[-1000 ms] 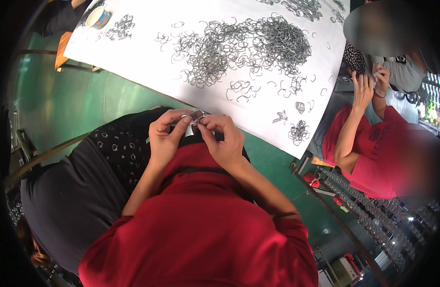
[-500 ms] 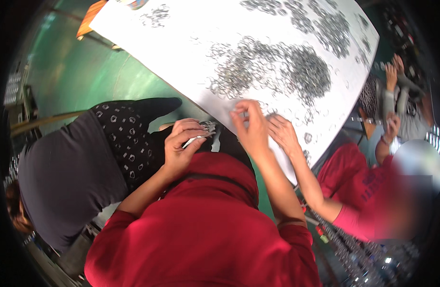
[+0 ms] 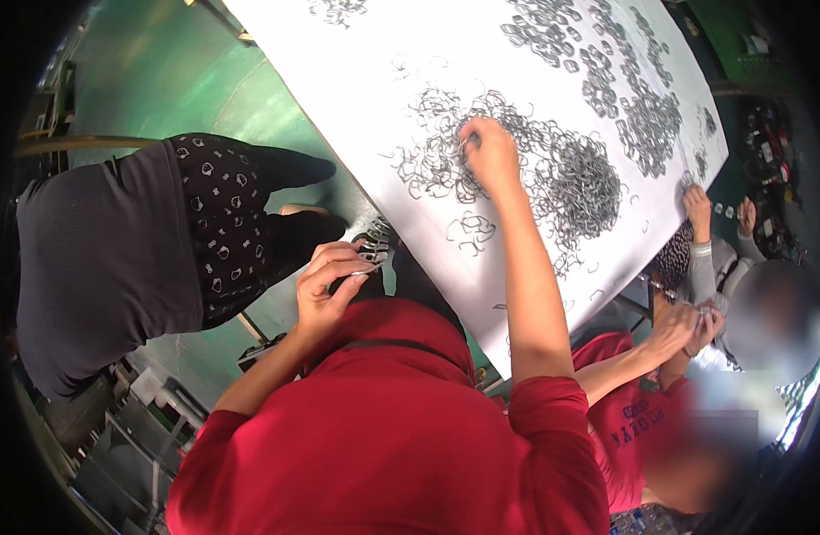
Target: The person picks up individual metal links from a table and connects them together to form a chain, then hangs the finished chain onto a metal rack.
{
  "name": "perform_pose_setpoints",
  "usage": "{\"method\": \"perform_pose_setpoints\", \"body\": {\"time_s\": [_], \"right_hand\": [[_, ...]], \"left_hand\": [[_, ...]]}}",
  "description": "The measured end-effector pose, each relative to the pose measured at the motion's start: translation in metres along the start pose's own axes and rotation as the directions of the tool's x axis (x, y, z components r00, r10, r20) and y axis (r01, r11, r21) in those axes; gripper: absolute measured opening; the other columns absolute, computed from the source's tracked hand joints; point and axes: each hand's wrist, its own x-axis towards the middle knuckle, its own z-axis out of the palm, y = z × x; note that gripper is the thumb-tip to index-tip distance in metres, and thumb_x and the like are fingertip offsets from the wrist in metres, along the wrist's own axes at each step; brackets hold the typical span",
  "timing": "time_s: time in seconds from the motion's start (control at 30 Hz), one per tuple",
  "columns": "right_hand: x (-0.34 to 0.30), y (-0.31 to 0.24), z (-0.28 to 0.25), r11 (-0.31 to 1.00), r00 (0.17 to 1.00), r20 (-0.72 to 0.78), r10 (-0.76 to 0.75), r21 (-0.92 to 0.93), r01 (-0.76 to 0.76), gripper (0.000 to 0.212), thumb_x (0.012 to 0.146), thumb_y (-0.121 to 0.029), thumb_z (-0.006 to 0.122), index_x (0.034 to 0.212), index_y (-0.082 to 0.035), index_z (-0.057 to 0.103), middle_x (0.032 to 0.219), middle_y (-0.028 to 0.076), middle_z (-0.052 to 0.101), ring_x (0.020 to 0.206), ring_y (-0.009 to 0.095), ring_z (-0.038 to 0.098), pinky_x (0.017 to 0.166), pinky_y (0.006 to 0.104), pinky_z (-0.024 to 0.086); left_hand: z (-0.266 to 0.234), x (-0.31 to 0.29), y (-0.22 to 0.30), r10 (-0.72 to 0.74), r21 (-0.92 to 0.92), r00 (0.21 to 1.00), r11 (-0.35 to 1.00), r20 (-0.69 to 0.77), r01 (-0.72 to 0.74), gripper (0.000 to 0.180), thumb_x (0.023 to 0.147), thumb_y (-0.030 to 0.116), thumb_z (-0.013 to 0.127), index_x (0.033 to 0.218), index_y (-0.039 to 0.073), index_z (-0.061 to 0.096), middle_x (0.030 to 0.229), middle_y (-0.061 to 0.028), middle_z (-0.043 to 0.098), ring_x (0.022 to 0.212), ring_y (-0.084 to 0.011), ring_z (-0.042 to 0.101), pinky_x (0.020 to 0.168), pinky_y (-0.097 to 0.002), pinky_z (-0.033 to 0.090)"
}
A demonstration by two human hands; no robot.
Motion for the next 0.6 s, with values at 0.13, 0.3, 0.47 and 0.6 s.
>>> {"method": "perform_pose_setpoints", "body": {"time_s": [0.13, 0.3, 0.47, 0.6], "right_hand": [[0.021, 0.005, -0.038, 0.968, 0.969, 0.024, 0.246, 0.036, -0.247, 0.019, 0.083, 0.0, 0.054, 0.097, -0.007, 0.063, 0.085, 0.006, 0.065, 0.065, 0.012, 0.061, 0.06, 0.0267, 0.05], [0.011, 0.022, -0.046, 0.943, 0.964, -0.167, 0.209, -0.227, -0.244, 0.03, 0.08, 0.0, 0.059, 0.107, -0.012, 0.061, 0.107, 0.008, 0.061, 0.093, 0.023, 0.06, 0.081, 0.0335, 0.05], [-0.04, 0.009, 0.006, 0.96, 0.994, -0.113, 0.0, -0.279, -0.032, 0.032, 0.079, -0.007, 0.064, 0.109, -0.016, 0.061, 0.125, 0.005, 0.052, 0.116, 0.026, 0.05, 0.095, 0.0361, 0.043], [-0.071, -0.032, 0.038, 0.951, 0.983, 0.133, -0.127, -0.267, 0.159, 0.026, 0.085, -0.024, 0.061, 0.111, -0.022, 0.061, 0.129, 0.002, 0.05, 0.126, 0.022, 0.04, 0.105, 0.0514, 0.029]], "left_hand": [[-0.007, -0.015, 0.002, -0.004, 0.009, 0.999, 1.0, 0.049, 0.004, 0.016, 0.073, -0.002, 0.068, 0.088, 0.003, 0.068, 0.088, -0.0069, 0.063, 0.09, -0.0234, 0.058, 0.082, -0.0346, 0.045], [-0.015, -0.018, 0.007, -0.003, 0.005, 0.995, 1.0, 0.099, 0.002, 0.015, 0.074, -0.003, 0.066, 0.089, 0.002, 0.068, 0.091, -0.0083, 0.064, 0.093, -0.0238, 0.058, 0.084, -0.0339, 0.045], [-0.02, -0.027, 0.006, 0.024, -0.005, 0.992, 1.0, 0.12, -0.023, 0.018, 0.073, -0.002, 0.068, 0.09, 0.004, 0.069, 0.091, -0.0071, 0.064, 0.089, -0.0224, 0.058, 0.078, -0.0309, 0.046], [-0.024, -0.028, 0.007, 0.025, -0.014, 0.987, 1.0, 0.157, -0.023, 0.018, 0.073, -0.001, 0.068, 0.09, 0.004, 0.069, 0.091, -0.0074, 0.064, 0.089, -0.0225, 0.059, 0.078, -0.0311, 0.045]]}}
